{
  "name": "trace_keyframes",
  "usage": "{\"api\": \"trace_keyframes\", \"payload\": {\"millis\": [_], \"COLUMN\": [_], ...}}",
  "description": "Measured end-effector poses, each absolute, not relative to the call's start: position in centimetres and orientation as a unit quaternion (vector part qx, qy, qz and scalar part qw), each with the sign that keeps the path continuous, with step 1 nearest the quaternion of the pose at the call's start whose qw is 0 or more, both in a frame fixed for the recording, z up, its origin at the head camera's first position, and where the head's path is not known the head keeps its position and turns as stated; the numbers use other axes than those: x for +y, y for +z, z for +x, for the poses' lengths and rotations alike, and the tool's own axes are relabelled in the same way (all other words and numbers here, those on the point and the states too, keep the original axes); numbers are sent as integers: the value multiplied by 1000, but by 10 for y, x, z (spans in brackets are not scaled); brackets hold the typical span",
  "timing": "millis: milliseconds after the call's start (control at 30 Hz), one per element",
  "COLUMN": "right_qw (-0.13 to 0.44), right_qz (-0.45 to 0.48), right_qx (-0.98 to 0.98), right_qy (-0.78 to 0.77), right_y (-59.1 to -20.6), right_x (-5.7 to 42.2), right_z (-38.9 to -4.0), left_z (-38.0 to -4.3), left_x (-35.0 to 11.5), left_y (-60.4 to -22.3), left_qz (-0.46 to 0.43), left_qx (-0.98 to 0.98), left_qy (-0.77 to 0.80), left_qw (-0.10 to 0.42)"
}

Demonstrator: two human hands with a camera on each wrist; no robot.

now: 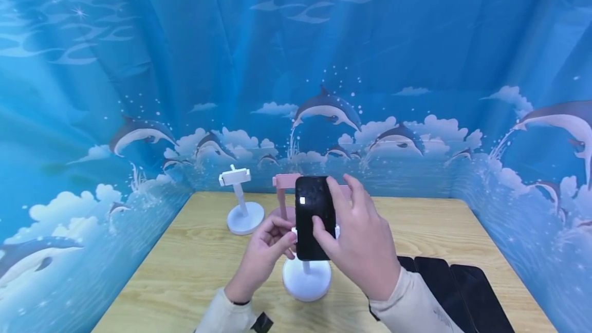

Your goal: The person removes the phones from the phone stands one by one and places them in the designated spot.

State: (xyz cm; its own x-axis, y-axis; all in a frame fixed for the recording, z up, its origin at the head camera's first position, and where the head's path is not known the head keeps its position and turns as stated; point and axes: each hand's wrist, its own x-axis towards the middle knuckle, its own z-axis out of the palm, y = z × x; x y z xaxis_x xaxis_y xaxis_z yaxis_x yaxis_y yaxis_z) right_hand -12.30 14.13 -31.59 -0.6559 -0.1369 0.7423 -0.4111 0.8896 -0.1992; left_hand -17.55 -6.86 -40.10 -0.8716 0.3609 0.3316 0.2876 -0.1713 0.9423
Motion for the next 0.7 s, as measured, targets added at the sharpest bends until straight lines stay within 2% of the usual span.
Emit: {"api": "trace_keyframes", "payload": {"millis": [267,700], "right_qw": [352,316], "right_qz": [155,140], "right_qx": [-917,-934], "right_qy": [107,89], "right_y": [-305,-309], "right_x": [122,107], "right_z": [-144,-155], "left_z": [-176,-180], "left_x": [-70,-68], "left_y": [-398,-399], "left_qz": [266,259], "left_qx": [635,639], "left_qy": [723,722], "left_qw": [58,59]}}
